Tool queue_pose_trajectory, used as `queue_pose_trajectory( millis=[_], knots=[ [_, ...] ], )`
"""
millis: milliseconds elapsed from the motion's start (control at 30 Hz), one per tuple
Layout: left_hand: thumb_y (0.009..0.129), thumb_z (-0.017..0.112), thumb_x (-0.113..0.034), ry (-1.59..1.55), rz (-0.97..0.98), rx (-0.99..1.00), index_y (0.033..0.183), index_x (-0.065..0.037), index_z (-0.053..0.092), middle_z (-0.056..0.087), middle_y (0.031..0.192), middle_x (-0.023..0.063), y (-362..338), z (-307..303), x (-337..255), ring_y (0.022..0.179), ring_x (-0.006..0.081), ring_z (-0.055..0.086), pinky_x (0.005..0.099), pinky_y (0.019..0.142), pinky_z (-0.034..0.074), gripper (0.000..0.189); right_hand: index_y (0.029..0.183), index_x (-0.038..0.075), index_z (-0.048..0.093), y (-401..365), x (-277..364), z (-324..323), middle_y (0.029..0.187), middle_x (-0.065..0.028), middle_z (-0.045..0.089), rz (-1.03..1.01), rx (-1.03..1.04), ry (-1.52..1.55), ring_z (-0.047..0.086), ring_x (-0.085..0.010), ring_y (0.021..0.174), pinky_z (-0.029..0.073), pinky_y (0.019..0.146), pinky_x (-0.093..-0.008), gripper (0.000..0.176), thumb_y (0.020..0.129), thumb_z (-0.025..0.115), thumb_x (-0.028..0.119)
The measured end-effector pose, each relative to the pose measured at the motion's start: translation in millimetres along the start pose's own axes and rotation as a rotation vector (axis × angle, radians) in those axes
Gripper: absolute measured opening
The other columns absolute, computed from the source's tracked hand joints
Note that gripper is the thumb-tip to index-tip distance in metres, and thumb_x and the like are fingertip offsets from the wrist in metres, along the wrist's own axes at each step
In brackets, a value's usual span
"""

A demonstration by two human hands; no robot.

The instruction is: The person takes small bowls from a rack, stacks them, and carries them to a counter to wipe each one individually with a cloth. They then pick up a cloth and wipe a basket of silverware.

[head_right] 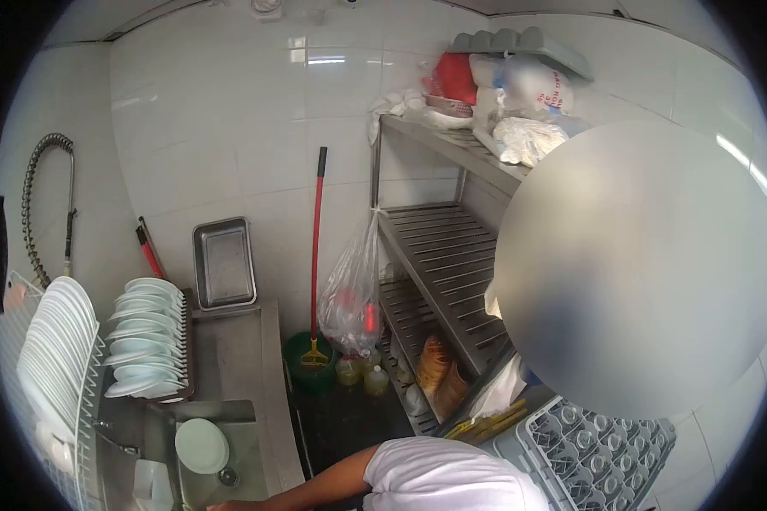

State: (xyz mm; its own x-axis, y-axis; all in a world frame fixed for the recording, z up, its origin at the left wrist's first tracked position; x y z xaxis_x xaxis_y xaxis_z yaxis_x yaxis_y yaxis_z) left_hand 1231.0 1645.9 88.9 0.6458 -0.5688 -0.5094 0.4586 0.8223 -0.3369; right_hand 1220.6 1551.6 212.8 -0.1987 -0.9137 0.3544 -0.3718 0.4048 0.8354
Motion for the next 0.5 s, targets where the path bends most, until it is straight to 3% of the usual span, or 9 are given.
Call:
queue_pose_trajectory(
  millis=[33, 133, 200, 233, 333, 367, 433, 467, 500],
  knots=[
    [0.088, 0.074, -0.033, 0.023, 0.005, 0.008, 0.125, -0.006, 0.061, 0.066, 0.122, 0.0113, -2, 1, 0, 0.117, 0.0257, 0.064, 0.0403, 0.102, 0.052, 0.047, 0.097, 0.010, 0.070, 2, 24, -15, 0.106, -0.0131, 0.067, -0.200, -0.023, -0.064, 0.065, -0.0377, 0.093, 0.051, 0.083, -0.0501, 0.028, 0.103, 0.062, 0.036],
    [0.087, 0.077, -0.030, 0.066, 0.046, 0.023, 0.125, -0.007, 0.061, 0.066, 0.122, 0.0106, -17, -6, -4, 0.119, 0.0245, 0.063, 0.0395, 0.102, 0.051, 0.048, 0.110, 0.005, 0.069, -6, 26, -37, 0.110, -0.0166, 0.068, -0.184, -0.028, 0.051, 0.067, -0.0401, 0.094, 0.053, 0.085, -0.0523, 0.034, 0.106, 0.053, 0.035],
    [0.085, 0.079, -0.028, 0.096, 0.122, 0.039, 0.125, -0.007, 0.060, 0.065, 0.123, 0.0101, -43, -20, -6, 0.120, 0.0237, 0.062, 0.0390, 0.103, 0.051, 0.049, 0.109, -0.001, 0.064, -25, -3, -33, 0.115, -0.0173, 0.068, 0.222, 0.002, -0.014, 0.065, -0.0393, 0.104, 0.051, 0.098, -0.0511, 0.024, 0.091, 0.068, 0.015],
    [0.085, 0.080, -0.027, 0.143, 0.197, 0.059, 0.125, -0.007, 0.060, 0.065, 0.123, 0.0099, -61, -27, -7, 0.121, 0.0232, 0.062, 0.0387, 0.103, 0.051, 0.049, 0.112, -0.002, 0.065, -34, -2, -33, 0.119, -0.0181, 0.068, 0.214, -0.008, -0.116, 0.065, -0.0395, 0.107, 0.051, 0.098, -0.0514, 0.027, 0.091, 0.068, 0.015],
    [0.083, 0.083, -0.024, 0.660, 0.686, 0.148, 0.126, -0.008, 0.060, 0.064, 0.124, 0.0092, -108, -12, -5, 0.122, 0.0220, 0.061, 0.0380, 0.103, 0.050, 0.051, 0.113, -0.006, 0.068, -48, -11, -32, 0.119, -0.0223, 0.070, 0.211, 0.011, -0.241, 0.068, -0.0403, 0.108, 0.054, 0.093, -0.0507, 0.033, 0.087, 0.068, 0.014],
    [0.072, 0.089, -0.015, 0.806, 0.546, 0.036, 0.129, -0.007, 0.057, 0.063, 0.125, 0.0100, -90, -54, 10, 0.121, 0.0242, 0.060, 0.0391, 0.106, 0.048, 0.067, 0.109, -0.007, 0.069, -54, -16, -27, 0.113, -0.0221, 0.071, 0.236, 0.069, -0.274, 0.068, -0.0406, 0.104, 0.055, 0.090, -0.0506, 0.030, 0.084, 0.068, 0.011],
    [0.080, 0.088, -0.018, 1.117, 0.865, -0.100, 0.136, -0.008, 0.052, 0.058, 0.136, 0.0093, -112, -32, -15, 0.125, 0.0237, 0.057, 0.0411, 0.114, 0.043, 0.068, 0.106, -0.005, 0.068, -43, -12, -22, 0.109, -0.0230, 0.071, 0.057, 0.141, -0.273, 0.070, -0.0396, 0.098, 0.055, 0.090, -0.0545, 0.021, 0.089, 0.065, 0.007],
    [0.092, 0.077, -0.029, 0.730, 0.875, -0.026, 0.124, -0.009, 0.060, 0.065, 0.126, 0.0091, -110, -26, -17, 0.116, 0.0234, 0.063, 0.0400, 0.109, 0.047, 0.041, 0.106, -0.005, 0.068, -33, -18, -22, 0.109, -0.0223, 0.071, 0.141, 0.131, -0.194, 0.069, -0.0407, 0.100, 0.054, 0.092, -0.0545, 0.019, 0.092, 0.061, 0.005],
    [0.099, 0.066, -0.037, 0.055, 0.469, 0.177, 0.113, -0.011, 0.065, 0.069, 0.111, 0.0063, -69, -49, 19, 0.103, 0.0210, 0.066, 0.0380, 0.099, 0.052, 0.029, 0.109, -0.004, 0.067, -43, -35, -17, 0.111, -0.0222, 0.070, 0.245, 0.120, -0.114, 0.068, -0.0423, 0.102, 0.053, 0.093, -0.0546, 0.020, 0.094, 0.058, 0.007]
  ],
)
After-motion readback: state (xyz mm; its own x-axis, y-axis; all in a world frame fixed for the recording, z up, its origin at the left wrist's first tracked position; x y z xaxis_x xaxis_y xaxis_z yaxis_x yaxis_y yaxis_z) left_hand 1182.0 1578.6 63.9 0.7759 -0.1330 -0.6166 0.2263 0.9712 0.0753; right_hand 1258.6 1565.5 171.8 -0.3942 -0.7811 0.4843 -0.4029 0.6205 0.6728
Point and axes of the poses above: each hand's wrist, its own y-axis towards the middle knuckle, its own z-axis out of the palm, x = y × z, the point moved 10 cm from there along y, towards the middle knuckle
